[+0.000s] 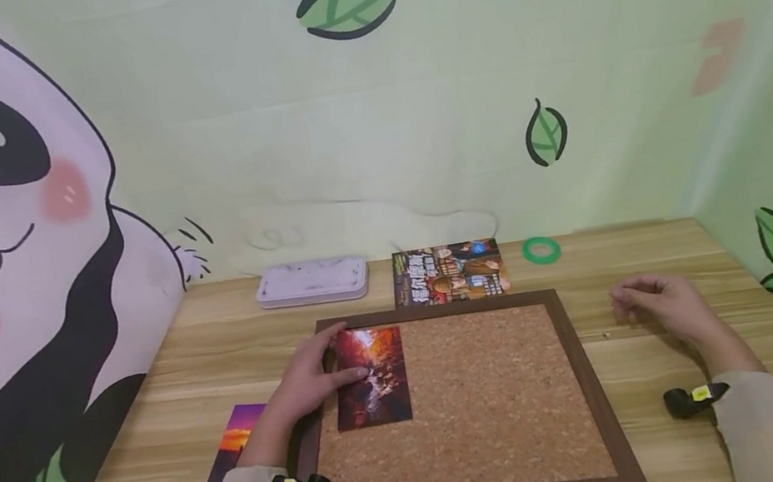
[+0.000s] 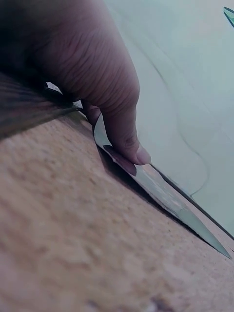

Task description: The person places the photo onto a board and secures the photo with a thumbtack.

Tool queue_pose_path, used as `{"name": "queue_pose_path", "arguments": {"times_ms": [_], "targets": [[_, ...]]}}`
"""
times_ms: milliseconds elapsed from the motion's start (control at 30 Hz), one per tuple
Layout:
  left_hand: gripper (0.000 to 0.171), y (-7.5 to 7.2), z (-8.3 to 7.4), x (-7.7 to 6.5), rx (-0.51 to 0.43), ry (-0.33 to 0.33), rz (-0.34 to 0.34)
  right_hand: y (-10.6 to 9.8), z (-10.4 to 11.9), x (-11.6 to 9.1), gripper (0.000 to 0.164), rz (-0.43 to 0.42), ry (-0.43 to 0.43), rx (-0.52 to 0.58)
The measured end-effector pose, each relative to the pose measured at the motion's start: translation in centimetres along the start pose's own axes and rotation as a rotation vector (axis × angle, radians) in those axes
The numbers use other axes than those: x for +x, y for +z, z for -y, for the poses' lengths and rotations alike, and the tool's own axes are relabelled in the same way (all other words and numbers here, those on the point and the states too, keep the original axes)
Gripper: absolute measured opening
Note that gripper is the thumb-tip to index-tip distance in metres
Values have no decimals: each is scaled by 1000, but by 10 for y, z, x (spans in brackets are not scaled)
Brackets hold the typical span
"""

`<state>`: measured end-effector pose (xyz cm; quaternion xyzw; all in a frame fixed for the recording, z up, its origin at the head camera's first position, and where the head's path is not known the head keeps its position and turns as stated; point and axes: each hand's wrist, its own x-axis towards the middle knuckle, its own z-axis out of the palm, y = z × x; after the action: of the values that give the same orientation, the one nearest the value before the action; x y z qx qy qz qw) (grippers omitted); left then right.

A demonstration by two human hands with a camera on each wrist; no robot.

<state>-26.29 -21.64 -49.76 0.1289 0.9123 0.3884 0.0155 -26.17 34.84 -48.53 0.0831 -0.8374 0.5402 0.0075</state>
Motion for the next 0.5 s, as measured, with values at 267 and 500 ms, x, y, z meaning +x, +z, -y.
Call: {"name": "queue_pose_path", "arguments": {"times_ms": [267, 500], "targets": [[90, 5, 2, -2, 80, 43, -21, 50, 94, 32, 37, 211, -75, -153], [84, 3, 2, -1, 135, 107, -28, 143, 161, 72, 25, 395, -264, -112]]}}
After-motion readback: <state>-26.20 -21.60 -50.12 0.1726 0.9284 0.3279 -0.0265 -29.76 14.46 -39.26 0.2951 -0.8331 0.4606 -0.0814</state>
